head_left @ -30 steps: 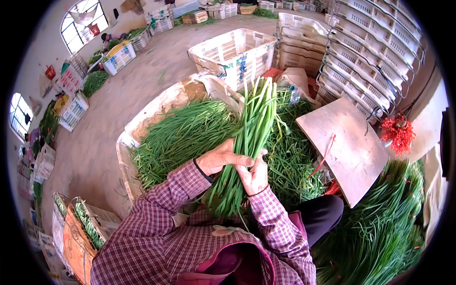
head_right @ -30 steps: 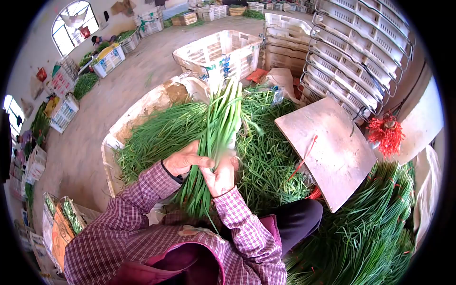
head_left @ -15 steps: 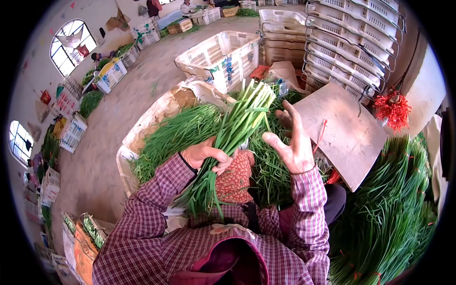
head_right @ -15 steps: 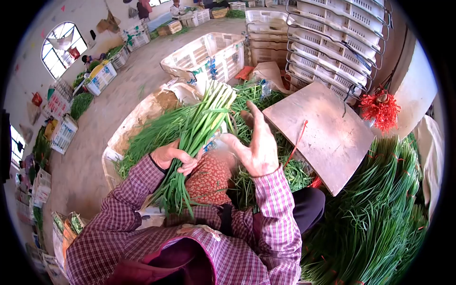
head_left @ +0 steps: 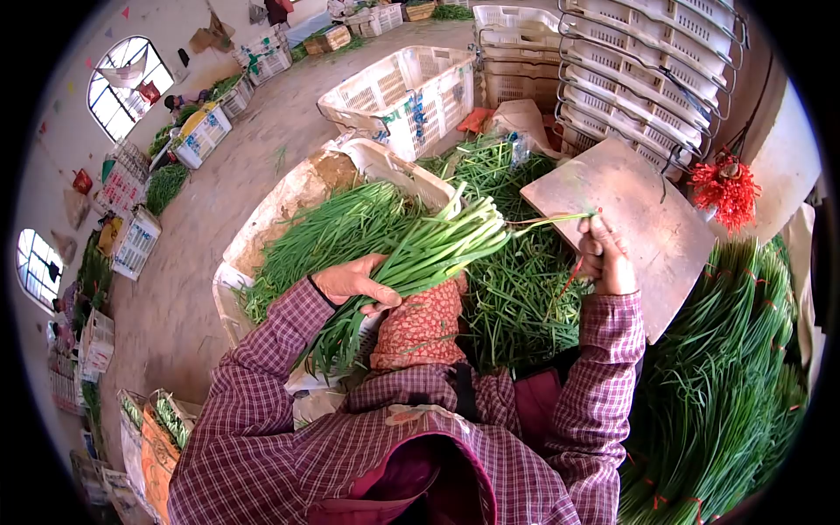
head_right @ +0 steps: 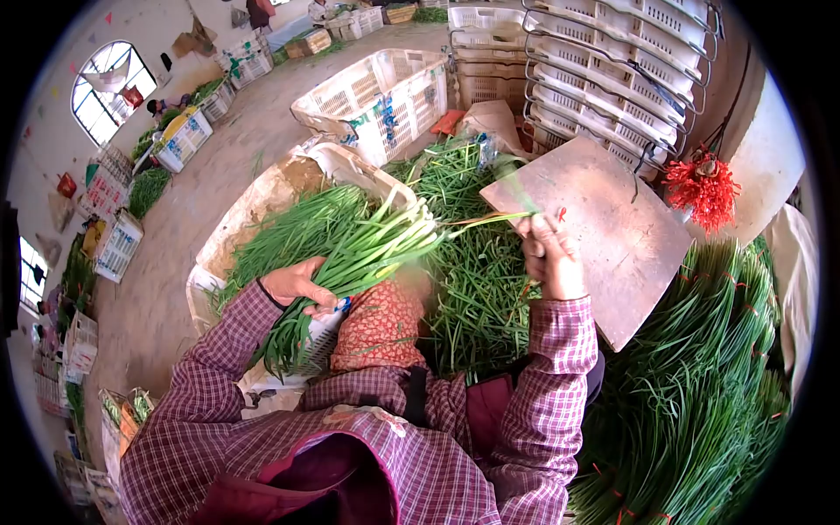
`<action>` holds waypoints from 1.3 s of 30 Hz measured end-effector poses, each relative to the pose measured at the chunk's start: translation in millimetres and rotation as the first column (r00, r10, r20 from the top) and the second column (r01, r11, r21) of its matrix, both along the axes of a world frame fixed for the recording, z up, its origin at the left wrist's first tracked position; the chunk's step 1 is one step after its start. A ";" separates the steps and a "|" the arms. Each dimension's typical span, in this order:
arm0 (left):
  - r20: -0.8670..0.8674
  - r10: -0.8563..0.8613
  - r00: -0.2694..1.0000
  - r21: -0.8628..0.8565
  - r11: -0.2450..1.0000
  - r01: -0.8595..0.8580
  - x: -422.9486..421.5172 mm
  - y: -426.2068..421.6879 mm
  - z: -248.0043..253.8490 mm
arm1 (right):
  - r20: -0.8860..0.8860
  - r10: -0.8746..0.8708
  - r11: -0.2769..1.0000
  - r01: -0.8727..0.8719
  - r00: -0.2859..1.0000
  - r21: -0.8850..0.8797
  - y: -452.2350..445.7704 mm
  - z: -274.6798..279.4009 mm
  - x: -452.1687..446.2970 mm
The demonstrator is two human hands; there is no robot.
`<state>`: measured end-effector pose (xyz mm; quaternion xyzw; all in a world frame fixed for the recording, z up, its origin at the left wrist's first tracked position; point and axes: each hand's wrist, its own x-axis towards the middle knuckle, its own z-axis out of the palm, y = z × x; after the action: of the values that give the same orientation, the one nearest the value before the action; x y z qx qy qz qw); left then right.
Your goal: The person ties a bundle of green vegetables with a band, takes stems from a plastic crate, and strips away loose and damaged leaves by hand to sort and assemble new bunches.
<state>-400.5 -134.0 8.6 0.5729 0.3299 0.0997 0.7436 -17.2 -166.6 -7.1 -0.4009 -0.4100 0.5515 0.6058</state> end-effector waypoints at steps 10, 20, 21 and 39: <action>0.024 0.156 0.987 0.050 0.986 -0.157 10.2 -8.8 -15.7 | 0.675 -0.180 0.977 0.050 0.715 0.208 -20.4 -7.9 -76.0; 0.061 0.179 0.982 -0.004 0.984 -0.179 5.2 -16.6 -21.8 | 0.438 -0.126 0.988 0.075 0.890 0.132 1.3 -24.0 -88.6; 0.026 0.167 0.986 0.044 0.985 -0.168 3.5 -17.5 -20.9 | 0.573 -0.294 0.944 0.141 0.765 0.297 5.1 -30.6 -78.1; -0.017 0.441 0.897 0.818 0.523 -0.241 -13.6 -50.0 -94.2 | 0.760 -0.597 0.622 -0.450 0.256 0.641 29.7 -3.3 -172.4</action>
<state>-414.1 -184.0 -85.5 0.7743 0.4367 0.3165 0.3309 -189.6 -136.9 -10.4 -0.3630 -0.8562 -0.0872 0.3571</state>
